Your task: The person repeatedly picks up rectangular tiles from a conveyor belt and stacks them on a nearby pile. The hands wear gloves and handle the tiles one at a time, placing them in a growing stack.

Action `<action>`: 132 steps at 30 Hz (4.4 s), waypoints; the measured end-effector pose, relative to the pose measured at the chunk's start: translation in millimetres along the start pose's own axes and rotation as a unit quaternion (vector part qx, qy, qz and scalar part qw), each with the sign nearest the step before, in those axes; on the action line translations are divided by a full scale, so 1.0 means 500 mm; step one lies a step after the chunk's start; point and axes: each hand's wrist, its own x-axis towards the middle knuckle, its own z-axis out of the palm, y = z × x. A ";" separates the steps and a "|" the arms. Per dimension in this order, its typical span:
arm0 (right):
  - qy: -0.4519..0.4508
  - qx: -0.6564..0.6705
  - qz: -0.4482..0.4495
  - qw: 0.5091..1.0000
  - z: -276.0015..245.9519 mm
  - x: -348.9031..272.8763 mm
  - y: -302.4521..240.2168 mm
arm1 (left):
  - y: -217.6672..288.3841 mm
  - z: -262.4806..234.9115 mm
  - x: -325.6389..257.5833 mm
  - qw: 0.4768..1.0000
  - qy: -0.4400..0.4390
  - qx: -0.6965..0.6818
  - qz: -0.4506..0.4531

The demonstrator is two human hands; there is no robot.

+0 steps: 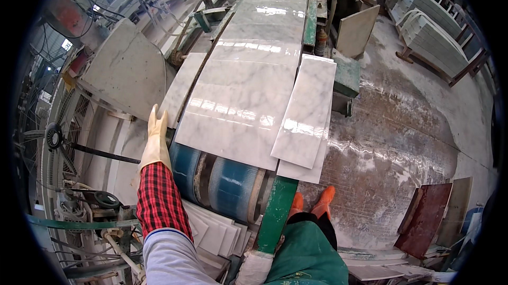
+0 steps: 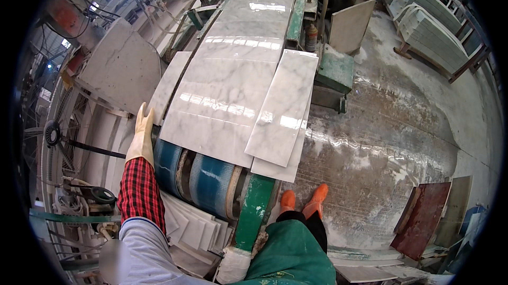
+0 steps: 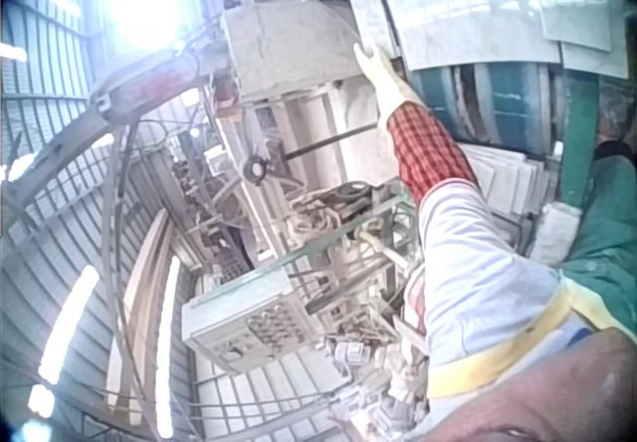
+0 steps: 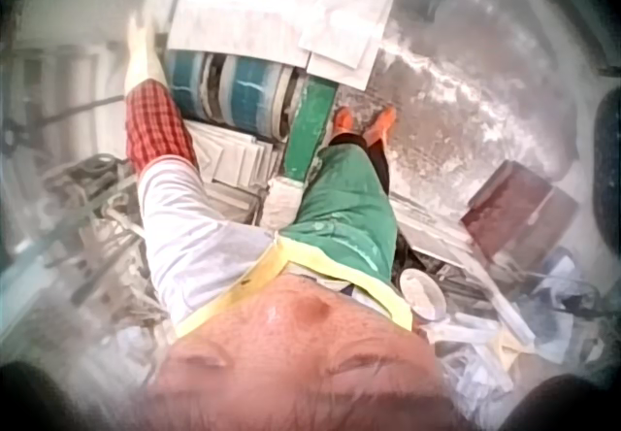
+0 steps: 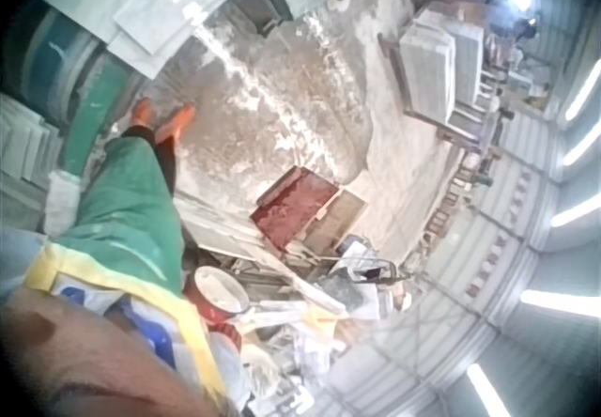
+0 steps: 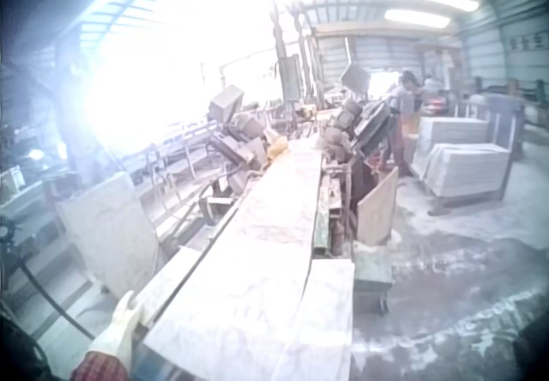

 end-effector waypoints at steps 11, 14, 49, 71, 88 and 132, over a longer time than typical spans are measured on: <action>0.001 0.003 -0.002 1.000 -0.009 0.015 -0.006 | -0.001 0.002 -0.001 1.000 0.003 -0.011 0.000; 0.004 0.005 -0.003 1.000 -0.010 0.016 -0.011 | -0.005 0.002 0.003 1.000 0.002 0.010 0.004; -0.204 0.506 -0.222 0.808 -0.203 0.013 -0.543 | 0.157 -0.044 -0.270 0.919 0.197 -0.337 -0.049; -0.153 0.569 -0.599 0.542 -0.458 -0.204 -0.953 | 0.258 -0.018 -0.676 0.612 -0.097 -0.739 -0.265; -0.384 0.555 -0.103 0.730 -0.089 -0.187 -0.409 | 0.281 0.049 -0.574 0.641 -0.071 -0.705 -0.295; -0.081 0.010 -0.036 0.996 -0.198 -0.095 0.012 | 0.267 0.008 -0.620 0.969 0.083 -0.004 0.233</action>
